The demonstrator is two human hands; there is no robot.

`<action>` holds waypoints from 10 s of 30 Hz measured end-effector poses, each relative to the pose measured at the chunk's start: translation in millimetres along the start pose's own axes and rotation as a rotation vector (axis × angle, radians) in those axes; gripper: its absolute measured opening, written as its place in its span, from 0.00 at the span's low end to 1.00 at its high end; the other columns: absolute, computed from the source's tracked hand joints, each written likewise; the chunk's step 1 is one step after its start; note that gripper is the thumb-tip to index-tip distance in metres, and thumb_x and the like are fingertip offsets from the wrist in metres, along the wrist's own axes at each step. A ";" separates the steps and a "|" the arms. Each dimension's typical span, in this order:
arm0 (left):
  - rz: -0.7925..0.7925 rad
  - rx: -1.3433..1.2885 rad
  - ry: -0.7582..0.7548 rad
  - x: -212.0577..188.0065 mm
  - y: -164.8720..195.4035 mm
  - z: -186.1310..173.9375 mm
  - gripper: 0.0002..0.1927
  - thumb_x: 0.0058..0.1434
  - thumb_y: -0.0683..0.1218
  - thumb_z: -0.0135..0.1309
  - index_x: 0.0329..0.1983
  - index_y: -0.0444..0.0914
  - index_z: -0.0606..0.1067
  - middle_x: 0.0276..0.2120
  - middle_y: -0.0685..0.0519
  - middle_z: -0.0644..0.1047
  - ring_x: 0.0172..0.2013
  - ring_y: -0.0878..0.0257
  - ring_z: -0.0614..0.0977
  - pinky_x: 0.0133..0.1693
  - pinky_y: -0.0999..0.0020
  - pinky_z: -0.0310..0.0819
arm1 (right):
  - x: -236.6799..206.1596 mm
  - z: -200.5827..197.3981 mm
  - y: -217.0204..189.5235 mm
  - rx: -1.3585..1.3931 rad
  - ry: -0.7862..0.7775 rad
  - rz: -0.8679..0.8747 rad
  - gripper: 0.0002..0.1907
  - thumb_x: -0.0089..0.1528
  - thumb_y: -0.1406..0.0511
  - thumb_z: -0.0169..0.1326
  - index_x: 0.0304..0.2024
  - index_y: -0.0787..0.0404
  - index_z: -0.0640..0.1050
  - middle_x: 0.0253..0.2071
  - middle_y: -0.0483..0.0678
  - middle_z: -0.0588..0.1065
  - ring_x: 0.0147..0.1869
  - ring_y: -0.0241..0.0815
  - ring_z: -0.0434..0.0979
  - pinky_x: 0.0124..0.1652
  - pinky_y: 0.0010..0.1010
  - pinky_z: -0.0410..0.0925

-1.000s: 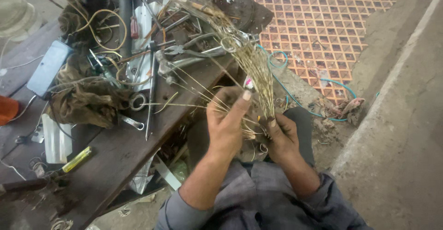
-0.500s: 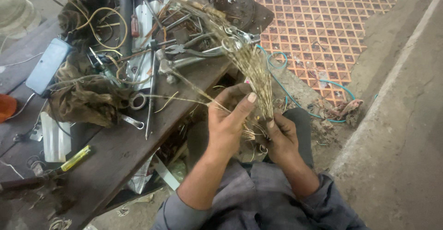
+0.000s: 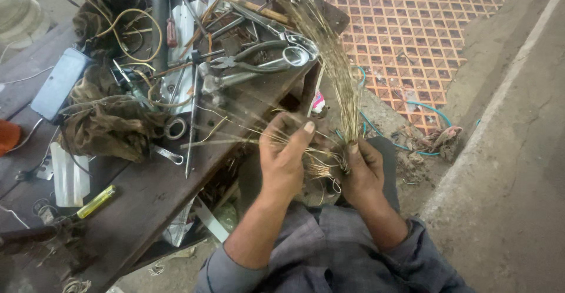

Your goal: The person cuts lengths of wire from a spool mounted on a drum at the workbench using large shears, then gathers the cut wires and arranges them into a bundle in their hands.

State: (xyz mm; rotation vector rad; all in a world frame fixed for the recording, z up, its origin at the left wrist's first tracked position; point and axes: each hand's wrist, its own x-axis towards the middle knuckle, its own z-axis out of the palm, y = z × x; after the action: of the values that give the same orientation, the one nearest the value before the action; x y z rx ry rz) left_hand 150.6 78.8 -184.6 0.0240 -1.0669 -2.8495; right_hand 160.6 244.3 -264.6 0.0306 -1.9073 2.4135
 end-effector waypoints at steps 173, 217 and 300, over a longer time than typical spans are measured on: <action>-0.023 -0.188 0.063 -12.0 2.6 -3.7 0.09 0.71 0.43 0.50 0.51 0.35 0.72 0.42 0.47 0.79 0.40 0.57 0.83 0.40 0.61 0.80 | 1.2 8.3 2.1 0.105 0.074 0.005 0.15 0.72 0.56 0.52 0.46 0.62 0.76 0.34 0.40 0.73 0.33 0.27 0.69 0.30 0.22 0.63; 0.192 0.008 -0.093 -16.3 -12.8 -17.7 0.08 0.63 0.32 0.51 0.45 0.31 0.73 0.42 0.43 0.79 0.43 0.61 0.78 0.45 0.66 0.74 | -4.9 11.4 2.4 0.098 0.063 -0.018 0.15 0.72 0.56 0.52 0.42 0.63 0.75 0.29 0.39 0.71 0.27 0.28 0.67 0.26 0.22 0.61; -0.015 -0.016 0.057 2.6 0.6 10.8 0.20 0.62 0.41 0.62 0.55 0.27 0.75 0.40 0.50 0.82 0.35 0.67 0.81 0.37 0.74 0.75 | -6.2 4.5 -2.5 -0.061 -0.163 -0.062 0.21 0.72 0.53 0.49 0.49 0.66 0.77 0.33 0.43 0.75 0.29 0.29 0.69 0.28 0.22 0.62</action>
State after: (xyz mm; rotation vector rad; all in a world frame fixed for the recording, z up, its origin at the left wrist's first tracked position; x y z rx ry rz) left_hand 147.5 85.2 -176.1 0.1110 -1.0373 -2.8517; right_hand 166.9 240.2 -261.5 0.2883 -2.0124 2.3780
